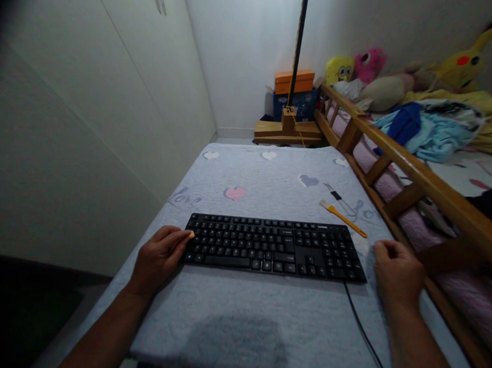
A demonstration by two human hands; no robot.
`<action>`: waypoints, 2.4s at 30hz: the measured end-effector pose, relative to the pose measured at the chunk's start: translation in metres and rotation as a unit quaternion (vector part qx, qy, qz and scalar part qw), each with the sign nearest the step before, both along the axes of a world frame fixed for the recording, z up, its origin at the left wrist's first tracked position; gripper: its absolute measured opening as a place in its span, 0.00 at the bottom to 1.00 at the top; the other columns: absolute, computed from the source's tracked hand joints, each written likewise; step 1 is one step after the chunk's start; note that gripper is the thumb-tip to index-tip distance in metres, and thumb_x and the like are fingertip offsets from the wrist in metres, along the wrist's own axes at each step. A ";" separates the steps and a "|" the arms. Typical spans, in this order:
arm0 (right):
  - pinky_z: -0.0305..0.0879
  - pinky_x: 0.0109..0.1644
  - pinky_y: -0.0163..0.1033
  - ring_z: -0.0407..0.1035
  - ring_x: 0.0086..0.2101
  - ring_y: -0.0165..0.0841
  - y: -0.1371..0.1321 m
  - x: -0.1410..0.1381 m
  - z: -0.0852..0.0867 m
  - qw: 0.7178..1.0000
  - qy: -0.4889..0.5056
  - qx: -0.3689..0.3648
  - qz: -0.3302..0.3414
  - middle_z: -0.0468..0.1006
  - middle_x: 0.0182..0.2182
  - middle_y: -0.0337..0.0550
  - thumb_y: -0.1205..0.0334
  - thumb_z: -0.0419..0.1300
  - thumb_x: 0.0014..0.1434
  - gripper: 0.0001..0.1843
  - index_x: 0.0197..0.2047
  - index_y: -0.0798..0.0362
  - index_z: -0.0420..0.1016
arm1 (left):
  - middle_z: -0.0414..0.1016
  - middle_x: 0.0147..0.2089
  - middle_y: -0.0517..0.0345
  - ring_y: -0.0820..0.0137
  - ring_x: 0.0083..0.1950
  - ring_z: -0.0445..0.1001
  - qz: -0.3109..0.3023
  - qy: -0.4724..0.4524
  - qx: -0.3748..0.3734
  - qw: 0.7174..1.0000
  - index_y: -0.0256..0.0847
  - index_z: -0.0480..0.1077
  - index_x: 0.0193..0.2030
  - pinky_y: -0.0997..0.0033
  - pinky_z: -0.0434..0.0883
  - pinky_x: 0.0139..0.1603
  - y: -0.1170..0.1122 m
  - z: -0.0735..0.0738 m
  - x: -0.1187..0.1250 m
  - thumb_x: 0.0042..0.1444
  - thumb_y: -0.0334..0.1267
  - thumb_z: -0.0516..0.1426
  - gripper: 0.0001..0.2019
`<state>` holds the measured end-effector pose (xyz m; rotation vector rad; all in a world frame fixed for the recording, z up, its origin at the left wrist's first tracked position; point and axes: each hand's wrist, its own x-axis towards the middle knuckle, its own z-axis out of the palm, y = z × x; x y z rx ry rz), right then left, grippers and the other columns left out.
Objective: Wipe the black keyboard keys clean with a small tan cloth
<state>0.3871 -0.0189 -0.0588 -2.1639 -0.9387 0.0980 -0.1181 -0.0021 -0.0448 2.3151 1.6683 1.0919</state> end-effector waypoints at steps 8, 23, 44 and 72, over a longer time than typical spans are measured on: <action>0.64 0.41 0.47 0.71 0.33 0.44 -0.004 0.002 -0.002 1.000 0.006 0.019 0.005 0.77 0.29 0.47 0.50 0.58 0.48 0.16 0.33 0.53 0.76 | 0.74 0.39 0.56 0.71 0.38 0.74 0.004 -0.005 0.013 1.000 0.40 0.78 0.44 0.72 0.71 0.41 0.001 -0.002 -0.003 0.64 0.38 0.56 0.09; 0.66 0.43 0.46 0.72 0.34 0.45 -0.003 0.005 -0.007 1.000 -0.008 0.012 -0.002 0.79 0.31 0.50 0.49 0.57 0.47 0.19 0.34 0.55 0.77 | 0.75 0.39 0.56 0.70 0.38 0.75 0.013 -0.010 0.023 1.000 0.40 0.78 0.43 0.72 0.71 0.41 0.000 0.001 0.001 0.64 0.40 0.56 0.10; 0.66 0.42 0.44 0.70 0.33 0.42 -0.001 0.002 -0.004 1.000 0.004 0.012 -0.008 0.78 0.30 0.49 0.51 0.57 0.46 0.20 0.36 0.57 0.79 | 0.76 0.40 0.55 0.70 0.40 0.75 -0.048 -0.033 0.038 0.998 0.40 0.79 0.44 0.72 0.73 0.41 -0.001 0.005 0.004 0.63 0.37 0.59 0.08; 0.65 0.43 0.46 0.69 0.32 0.41 0.000 0.003 -0.007 0.999 0.004 0.046 0.018 0.76 0.29 0.47 0.53 0.56 0.46 0.16 0.32 0.54 0.76 | 0.75 0.38 0.55 0.68 0.39 0.74 0.040 -0.021 0.050 0.998 0.40 0.78 0.40 0.68 0.70 0.44 -0.002 -0.005 -0.002 0.63 0.40 0.57 0.09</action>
